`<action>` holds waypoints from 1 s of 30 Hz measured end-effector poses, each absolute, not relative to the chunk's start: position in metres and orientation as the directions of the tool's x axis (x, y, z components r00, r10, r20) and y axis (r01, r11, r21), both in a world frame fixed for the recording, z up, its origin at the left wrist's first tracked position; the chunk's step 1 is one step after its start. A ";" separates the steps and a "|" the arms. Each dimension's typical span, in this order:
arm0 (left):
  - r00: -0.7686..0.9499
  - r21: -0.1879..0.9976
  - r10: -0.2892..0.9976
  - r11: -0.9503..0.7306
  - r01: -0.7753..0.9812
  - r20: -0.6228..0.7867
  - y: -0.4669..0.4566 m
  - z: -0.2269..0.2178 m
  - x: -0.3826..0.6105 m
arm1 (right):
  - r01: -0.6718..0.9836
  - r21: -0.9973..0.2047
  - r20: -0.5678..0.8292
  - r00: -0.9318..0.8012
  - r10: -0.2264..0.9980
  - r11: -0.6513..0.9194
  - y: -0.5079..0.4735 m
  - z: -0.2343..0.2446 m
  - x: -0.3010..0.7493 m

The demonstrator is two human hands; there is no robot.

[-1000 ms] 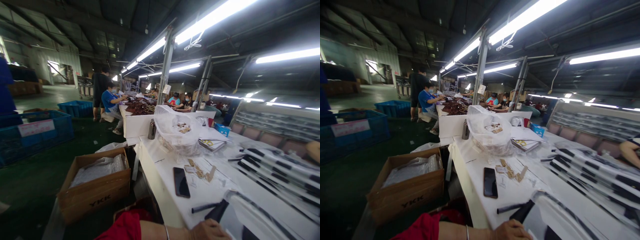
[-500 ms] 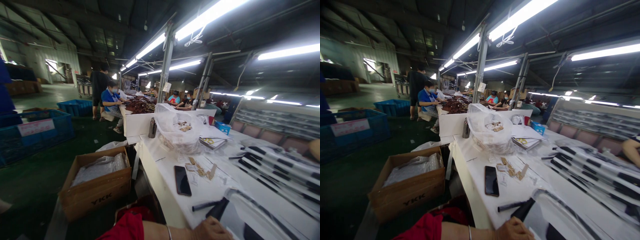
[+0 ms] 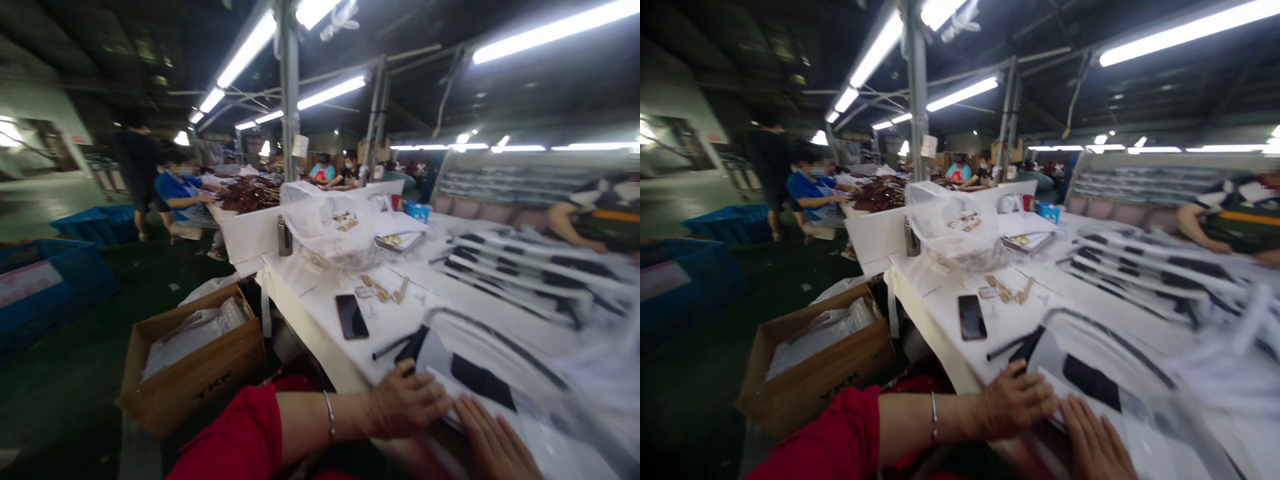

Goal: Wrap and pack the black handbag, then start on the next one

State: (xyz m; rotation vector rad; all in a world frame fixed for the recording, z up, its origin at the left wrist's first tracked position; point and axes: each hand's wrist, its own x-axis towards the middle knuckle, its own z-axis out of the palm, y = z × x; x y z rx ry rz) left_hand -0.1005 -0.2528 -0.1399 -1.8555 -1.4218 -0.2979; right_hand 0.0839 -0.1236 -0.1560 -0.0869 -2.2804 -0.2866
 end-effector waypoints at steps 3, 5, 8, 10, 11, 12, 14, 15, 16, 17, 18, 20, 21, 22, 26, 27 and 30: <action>0.346 -0.359 0.759 -0.158 0.920 0.552 -0.258 -0.129 -0.103 | 0.277 0.129 0.670 -0.732 0.122 0.952 -0.140 -0.138 0.090; 0.345 -0.310 0.799 -0.209 0.927 0.493 -0.252 -0.125 -0.109 | 0.295 0.123 0.627 -0.763 0.156 0.948 -0.142 -0.129 0.088; 0.384 -0.284 0.814 -0.281 0.917 0.435 -0.244 -0.120 -0.115 | 0.326 0.108 0.571 -0.793 0.210 0.939 -0.140 -0.123 0.085; 0.407 -0.291 0.821 -0.308 0.906 0.400 -0.242 -0.117 -0.117 | 0.337 0.095 0.549 -0.803 0.233 0.937 -0.139 -0.122 0.085; 0.412 -0.295 0.825 -0.313 0.903 0.387 -0.241 -0.116 -0.118 | 0.340 0.086 0.538 -0.807 0.243 0.936 -0.138 -0.121 0.085; 0.415 -0.298 0.828 -0.316 0.901 0.378 -0.240 -0.115 -0.118 | 0.341 0.078 0.524 -0.814 0.252 0.937 -0.138 -0.120 0.085; 0.422 -0.294 0.826 -0.326 0.898 0.374 -0.236 -0.117 -0.119 | 0.337 0.068 0.492 -0.830 0.262 0.939 -0.137 -0.118 0.085; 0.426 -0.288 0.821 -0.333 0.898 0.380 -0.234 -0.119 -0.120 | 0.337 0.067 0.479 -0.837 0.266 0.939 -0.138 -0.116 0.085; 0.429 -0.279 0.814 -0.339 0.898 0.392 -0.232 -0.121 -0.121 | 0.342 0.069 0.470 -0.840 0.272 0.937 -0.139 -0.114 0.085; 0.429 -0.268 0.805 -0.343 0.900 0.411 -0.230 -0.122 -0.122 | 0.353 0.072 0.469 -0.837 0.281 0.933 -0.141 -0.112 0.084; 0.426 -0.257 0.794 -0.344 0.903 0.434 -0.228 -0.123 -0.123 | 0.370 0.074 0.472 -0.831 0.294 0.926 -0.144 -0.111 0.084; 0.417 -0.234 0.773 -0.346 0.909 0.477 -0.227 -0.124 -0.125 | 0.406 0.072 0.487 -0.811 0.324 0.911 -0.150 -0.110 0.083; 0.415 -0.222 0.765 -0.351 0.910 0.493 -0.226 -0.123 -0.127 | 0.421 0.069 0.493 -0.802 0.336 0.904 -0.152 -0.110 0.082; 0.415 -0.208 0.758 -0.360 0.909 0.502 -0.226 -0.122 -0.128 | 0.433 0.065 0.498 -0.795 0.347 0.899 -0.155 -0.111 0.080; 0.414 -0.147 0.758 -0.397 0.906 0.504 -0.222 -0.120 -0.132 | 0.484 0.069 0.510 -0.769 0.386 0.872 -0.155 -0.117 0.071; 0.408 -0.135 0.762 -0.397 0.908 0.502 -0.220 -0.119 -0.133 | 0.496 0.079 0.510 -0.765 0.393 0.865 -0.152 -0.118 0.068; 0.374 -0.108 0.782 -0.372 0.922 0.499 -0.217 -0.116 -0.134 | 0.510 0.116 0.528 -0.758 0.382 0.852 -0.148 -0.115 0.061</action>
